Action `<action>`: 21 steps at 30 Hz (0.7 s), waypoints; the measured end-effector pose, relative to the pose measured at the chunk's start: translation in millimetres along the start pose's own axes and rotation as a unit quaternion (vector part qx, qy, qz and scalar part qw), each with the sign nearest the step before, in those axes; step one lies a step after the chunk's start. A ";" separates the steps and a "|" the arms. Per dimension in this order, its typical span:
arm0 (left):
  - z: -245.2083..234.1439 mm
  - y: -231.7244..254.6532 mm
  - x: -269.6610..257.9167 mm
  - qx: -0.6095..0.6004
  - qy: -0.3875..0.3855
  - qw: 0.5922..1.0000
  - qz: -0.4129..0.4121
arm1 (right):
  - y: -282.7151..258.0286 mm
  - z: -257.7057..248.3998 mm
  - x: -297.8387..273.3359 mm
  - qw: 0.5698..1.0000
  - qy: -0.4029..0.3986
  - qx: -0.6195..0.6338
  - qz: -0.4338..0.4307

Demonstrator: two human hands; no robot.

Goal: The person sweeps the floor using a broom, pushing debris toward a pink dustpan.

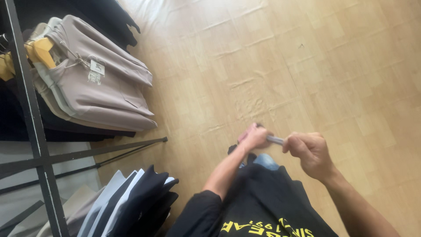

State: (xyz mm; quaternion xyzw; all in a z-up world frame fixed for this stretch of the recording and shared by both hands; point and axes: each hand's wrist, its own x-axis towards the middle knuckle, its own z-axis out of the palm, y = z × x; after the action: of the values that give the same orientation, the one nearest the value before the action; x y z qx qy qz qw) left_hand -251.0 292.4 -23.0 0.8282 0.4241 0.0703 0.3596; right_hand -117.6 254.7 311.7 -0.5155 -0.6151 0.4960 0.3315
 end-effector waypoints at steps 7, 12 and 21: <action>-129.1 -64.0 21.6 0.014 0.244 0.964 -0.101 | -3.2 50.6 53.9 0.971 0.058 0.047 -0.226; -179.1 -40.9 55.5 -0.050 0.402 0.914 -0.036 | -12.5 9.7 62.6 0.952 0.174 -0.011 -0.252; -101.1 18.0 133.4 -0.187 -0.008 0.975 0.123 | -33.1 -45.4 93.4 0.991 0.087 -0.001 -0.105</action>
State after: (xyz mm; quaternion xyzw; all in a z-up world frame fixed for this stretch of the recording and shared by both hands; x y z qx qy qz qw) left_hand -197.7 440.1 37.6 0.7925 0.2953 0.1853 0.5003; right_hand -109.1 357.6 346.7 -0.4893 -0.6353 0.4111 0.4334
